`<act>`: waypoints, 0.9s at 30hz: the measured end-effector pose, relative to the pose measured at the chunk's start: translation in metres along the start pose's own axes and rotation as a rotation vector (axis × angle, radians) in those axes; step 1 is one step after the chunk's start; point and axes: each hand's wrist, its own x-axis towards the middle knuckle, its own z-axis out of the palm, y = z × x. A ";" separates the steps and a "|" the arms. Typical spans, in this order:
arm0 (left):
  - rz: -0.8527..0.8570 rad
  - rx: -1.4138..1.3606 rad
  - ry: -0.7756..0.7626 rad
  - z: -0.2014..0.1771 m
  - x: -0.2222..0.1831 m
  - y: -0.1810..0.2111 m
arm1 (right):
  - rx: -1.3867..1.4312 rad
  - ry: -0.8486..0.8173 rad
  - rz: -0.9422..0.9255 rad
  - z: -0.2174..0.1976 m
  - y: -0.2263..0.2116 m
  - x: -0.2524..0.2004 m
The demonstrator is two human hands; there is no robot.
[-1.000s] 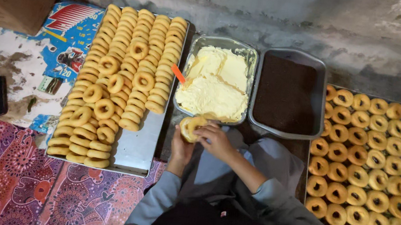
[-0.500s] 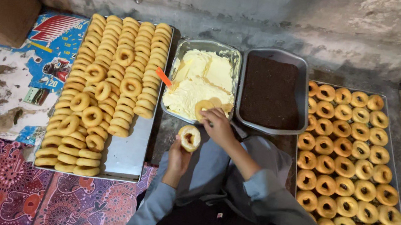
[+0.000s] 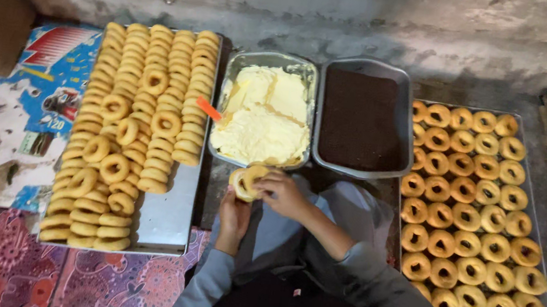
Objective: The person picks up plain ring-shaped pastries, fills the center with a white cream using their fingers, and then dips the filled side into a tray of dark sprinkles. They place the finished pastries onto a metal tray.
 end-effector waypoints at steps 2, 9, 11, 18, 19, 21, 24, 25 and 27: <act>0.023 0.003 -0.037 0.011 0.002 -0.004 | -0.027 0.072 0.111 -0.019 0.001 -0.005; -0.206 0.080 -0.079 0.052 0.014 -0.068 | -0.002 0.256 0.159 -0.052 0.064 -0.038; -0.260 0.084 -0.069 0.061 0.028 -0.088 | -0.288 0.421 0.365 -0.078 0.109 -0.048; 0.006 0.987 -0.278 0.128 0.108 -0.164 | -0.219 0.304 0.821 -0.157 0.211 -0.101; 0.243 1.367 -0.284 0.141 0.119 -0.170 | -0.135 0.433 0.860 -0.162 0.215 -0.104; 0.601 1.518 -0.420 0.159 0.132 -0.185 | 0.036 0.691 0.937 -0.170 0.215 -0.114; 0.780 1.862 -0.671 0.174 0.156 -0.195 | 1.126 0.991 1.041 -0.181 0.208 -0.127; 0.773 2.000 -0.765 0.173 0.160 -0.198 | 1.176 0.999 1.048 -0.183 0.204 -0.131; 0.706 1.905 -0.667 0.168 0.163 -0.203 | 1.272 1.014 1.051 -0.190 0.200 -0.136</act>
